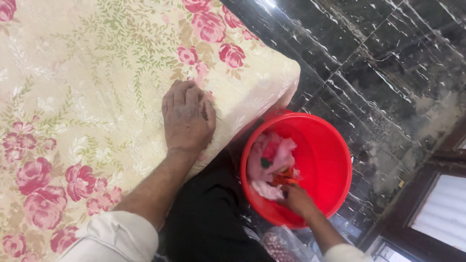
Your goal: The person folds several small garments on a floral-patterned table. They smooth and fold a white polka-dotted cloth, a pink cloth, a light purple top, and a white patterned cloth, placing each folded item into a red bucket beside the table.
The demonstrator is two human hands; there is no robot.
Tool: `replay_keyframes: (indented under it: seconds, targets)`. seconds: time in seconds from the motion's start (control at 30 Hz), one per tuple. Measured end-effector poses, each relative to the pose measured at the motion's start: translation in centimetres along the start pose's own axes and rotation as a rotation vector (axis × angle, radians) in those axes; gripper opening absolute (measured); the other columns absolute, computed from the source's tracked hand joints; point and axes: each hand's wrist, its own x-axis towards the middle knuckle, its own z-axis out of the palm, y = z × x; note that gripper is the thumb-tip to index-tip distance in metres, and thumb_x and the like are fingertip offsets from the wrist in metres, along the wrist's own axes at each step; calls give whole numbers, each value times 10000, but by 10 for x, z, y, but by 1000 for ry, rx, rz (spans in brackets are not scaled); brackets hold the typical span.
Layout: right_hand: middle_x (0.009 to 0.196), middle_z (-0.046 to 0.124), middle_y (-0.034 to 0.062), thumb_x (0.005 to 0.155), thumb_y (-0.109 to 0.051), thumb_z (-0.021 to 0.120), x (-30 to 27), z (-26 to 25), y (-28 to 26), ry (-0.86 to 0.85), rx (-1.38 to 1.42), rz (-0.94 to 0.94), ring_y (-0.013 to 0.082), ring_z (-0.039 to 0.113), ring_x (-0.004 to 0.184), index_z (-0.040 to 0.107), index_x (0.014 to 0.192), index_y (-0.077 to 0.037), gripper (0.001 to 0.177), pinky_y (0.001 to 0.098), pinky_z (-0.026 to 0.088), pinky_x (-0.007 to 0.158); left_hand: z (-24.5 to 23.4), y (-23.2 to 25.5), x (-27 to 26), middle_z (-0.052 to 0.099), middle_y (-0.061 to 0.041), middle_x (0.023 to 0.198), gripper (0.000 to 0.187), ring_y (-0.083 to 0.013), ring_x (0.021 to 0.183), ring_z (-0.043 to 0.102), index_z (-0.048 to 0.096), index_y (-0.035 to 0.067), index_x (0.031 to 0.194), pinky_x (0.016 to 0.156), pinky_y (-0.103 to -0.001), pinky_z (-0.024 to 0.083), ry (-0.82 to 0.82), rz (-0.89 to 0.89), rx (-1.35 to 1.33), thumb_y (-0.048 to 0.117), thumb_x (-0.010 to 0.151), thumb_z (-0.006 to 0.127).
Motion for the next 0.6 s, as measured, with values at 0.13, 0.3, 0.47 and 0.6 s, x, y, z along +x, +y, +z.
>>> replay_keyframes:
  seconds: [0.13, 0.3, 0.47, 0.6]
  targets:
    - [951, 794, 179, 887, -390, 653, 32, 3, 7, 40, 163, 22, 336, 775, 911, 777, 968, -108, 319, 436, 590, 857, 1, 0, -1, 554, -167, 1342, 281, -372, 1378, 471, 610, 32, 1164, 1180, -503, 354, 3, -7, 2, 183, 935, 667]
    - [1017, 754, 234, 924, -446, 641, 84, -16, -2, 316, 295, 160, 397, 715, 1009, 743, 1031, -61, 412, 486, 558, 894, 1, 0, 1, 557, -165, 1328, 261, -370, 1373, 473, 607, 35, 1147, 1180, -501, 350, -6, -13, 3, 184, 940, 664]
    - [1125, 668, 313, 857, -519, 735, 129, -22, -23, 473, 265, 252, 454, 662, 1045, 641, 1179, 15, 630, 504, 539, 901, -1, 3, 2, 552, -165, 1322, 243, -371, 1370, 462, 603, 38, 1130, 1178, -501, 341, -16, -21, -13, 185, 945, 658]
    - [1139, 695, 261, 928, -363, 633, 146, -20, -34, 449, 241, 253, 421, 702, 984, 684, 1132, -2, 419, 510, 577, 794, -1, 4, 3, 555, -152, 1316, 227, -369, 1372, 465, 602, 48, 1116, 1177, -505, 337, -20, -30, -12, 186, 943, 655]
